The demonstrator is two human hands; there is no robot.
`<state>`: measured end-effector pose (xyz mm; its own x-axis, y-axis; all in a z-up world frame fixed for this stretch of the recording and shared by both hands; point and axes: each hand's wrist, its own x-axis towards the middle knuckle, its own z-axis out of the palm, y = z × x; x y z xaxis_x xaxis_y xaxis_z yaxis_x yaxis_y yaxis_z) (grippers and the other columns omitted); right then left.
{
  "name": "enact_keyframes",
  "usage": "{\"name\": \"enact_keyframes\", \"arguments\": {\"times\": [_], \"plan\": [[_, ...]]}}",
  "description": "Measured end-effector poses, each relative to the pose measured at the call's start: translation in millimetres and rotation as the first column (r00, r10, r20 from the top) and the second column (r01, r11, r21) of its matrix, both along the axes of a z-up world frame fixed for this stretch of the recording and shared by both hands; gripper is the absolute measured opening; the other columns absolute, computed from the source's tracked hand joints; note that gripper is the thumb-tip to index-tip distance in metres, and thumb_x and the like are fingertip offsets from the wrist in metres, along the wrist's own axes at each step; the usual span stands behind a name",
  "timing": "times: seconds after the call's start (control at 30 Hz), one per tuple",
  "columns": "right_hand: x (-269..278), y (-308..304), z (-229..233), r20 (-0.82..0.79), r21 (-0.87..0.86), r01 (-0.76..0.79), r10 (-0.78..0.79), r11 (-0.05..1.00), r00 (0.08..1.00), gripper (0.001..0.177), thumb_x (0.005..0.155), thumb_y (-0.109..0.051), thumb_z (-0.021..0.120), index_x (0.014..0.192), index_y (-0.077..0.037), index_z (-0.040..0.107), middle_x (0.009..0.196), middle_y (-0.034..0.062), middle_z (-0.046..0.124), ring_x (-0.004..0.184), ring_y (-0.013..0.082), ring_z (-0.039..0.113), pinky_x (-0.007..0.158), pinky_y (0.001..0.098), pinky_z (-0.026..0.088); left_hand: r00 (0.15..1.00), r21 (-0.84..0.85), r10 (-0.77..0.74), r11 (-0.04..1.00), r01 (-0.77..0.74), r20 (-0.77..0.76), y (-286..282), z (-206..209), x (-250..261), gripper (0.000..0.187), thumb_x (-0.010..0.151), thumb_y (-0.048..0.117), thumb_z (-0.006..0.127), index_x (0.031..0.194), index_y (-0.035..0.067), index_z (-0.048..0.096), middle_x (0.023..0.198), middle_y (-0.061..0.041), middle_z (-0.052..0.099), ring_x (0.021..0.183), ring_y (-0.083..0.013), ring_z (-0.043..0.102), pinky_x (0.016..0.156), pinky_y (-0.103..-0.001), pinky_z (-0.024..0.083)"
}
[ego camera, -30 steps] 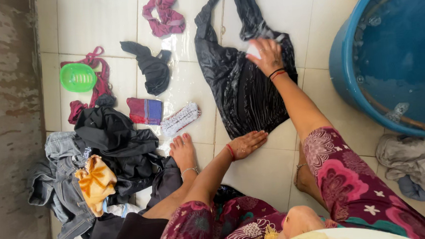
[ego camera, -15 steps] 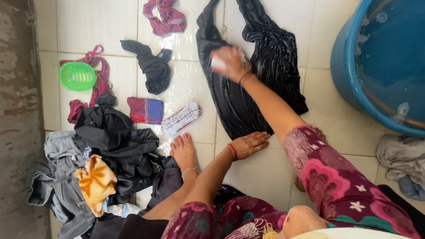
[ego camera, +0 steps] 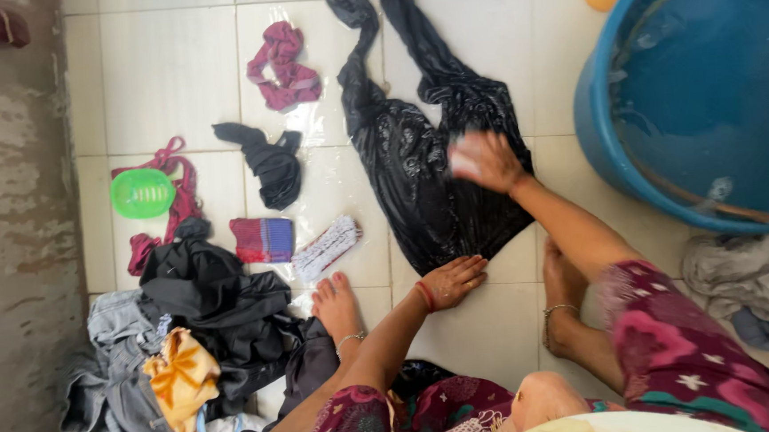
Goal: The person washes black clothes by hand in a blue bucket and on a tiled floor, using soap and a brush to scrub the fabric before rinsing it in the water.
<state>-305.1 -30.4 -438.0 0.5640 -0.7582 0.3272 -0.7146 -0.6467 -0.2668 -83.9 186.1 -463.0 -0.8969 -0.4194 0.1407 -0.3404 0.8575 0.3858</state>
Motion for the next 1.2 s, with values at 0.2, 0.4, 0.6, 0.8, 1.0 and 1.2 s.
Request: {"name": "enact_keyframes", "arguments": {"times": [0.2, 0.4, 0.6, 0.8, 1.0, 1.2], "plan": [[5, -71, 3, -0.108, -0.125, 0.209, -0.222, 0.97, 0.969, 0.047, 0.091, -0.049, 0.073, 0.128, -0.02, 0.071, 0.119, 0.014, 0.063, 0.11, 0.0314, 0.059, 0.093, 0.0428, 0.05, 0.989, -0.005, 0.091, 0.996, -0.091, 0.119, -64, 35, -54, 0.071, 0.083, 0.047, 0.064, 0.147, 0.018, 0.053, 0.126, -0.012, 0.058, 0.118, -0.0276, 0.051, 0.107, -0.054, 0.036], [-35, -40, 29, -0.222, 0.771, 0.268, -0.15, 0.578, 0.963, 0.037, 0.111, -0.045, 0.053, 0.146, -0.041, 0.065, 0.096, 0.0214, 0.069, 0.089, 0.0318, 0.069, 0.079, 0.0322, 0.05, 0.887, -0.001, 0.448, 0.893, -0.45, 0.112, -76, 16, -68, 0.038, 0.098, 0.049, 0.06, 0.123, 0.02, 0.067, 0.113, 0.0, 0.064, 0.113, -0.0201, 0.057, 0.098, -0.038, 0.045], [11, 118, -5, -0.132, 0.078, -0.038, 0.048, 0.996, 0.99, 0.056, 0.091, -0.046, 0.066, 0.139, -0.018, 0.057, 0.137, 0.0178, 0.055, 0.12, 0.0353, 0.055, 0.097, 0.0557, 0.044, 0.893, 0.143, 0.444, 0.881, -0.451, 0.075, -5, 47, -46, 0.057, 0.09, 0.066, 0.062, 0.093, 0.011, 0.076, 0.086, -0.007, 0.067, 0.087, -0.0229, 0.058, 0.076, -0.038, 0.043], [5, 132, -6, -0.107, 0.153, -0.615, 0.632, 0.773, 0.767, 0.062, 0.092, -0.058, 0.06, 0.148, -0.033, 0.054, 0.136, 0.0072, 0.06, 0.114, 0.0265, 0.058, 0.095, 0.0506, 0.045, 0.991, 0.131, 0.071, 0.99, -0.056, -0.113, 40, 23, -29, 0.042, 0.091, 0.047, 0.061, 0.068, 0.014, 0.075, 0.071, -0.006, 0.069, 0.073, -0.0241, 0.062, 0.096, -0.042, 0.049], [47, -18, 0, 0.018, 0.069, 0.033, -0.034, 0.997, 0.999, 0.074, 0.082, -0.064, 0.075, 0.146, -0.033, 0.056, 0.128, 0.0048, 0.063, 0.111, 0.0266, 0.057, 0.093, 0.0443, 0.043, 0.997, 0.175, 0.049, 0.984, -0.038, -0.059, 42, 14, -31, 0.034, 0.091, 0.037, 0.061, 0.07, 0.013, 0.074, 0.074, -0.007, 0.07, 0.072, -0.0238, 0.062, 0.075, -0.039, 0.047], [66, -27, 13, 0.093, 0.063, 0.031, -0.037, 0.998, 0.995, 0.052, 0.091, -0.052, 0.069, 0.133, -0.022, 0.067, 0.126, 0.0028, 0.07, 0.114, 0.0281, 0.061, 0.102, 0.0441, 0.049, 0.981, 0.074, 0.01, 0.997, 0.004, -0.194, 43, 19, -29, 0.028, 0.093, 0.039, 0.062, 0.088, 0.013, 0.071, 0.085, -0.006, 0.067, 0.082, -0.0243, 0.063, 0.077, -0.038, 0.047]]}}
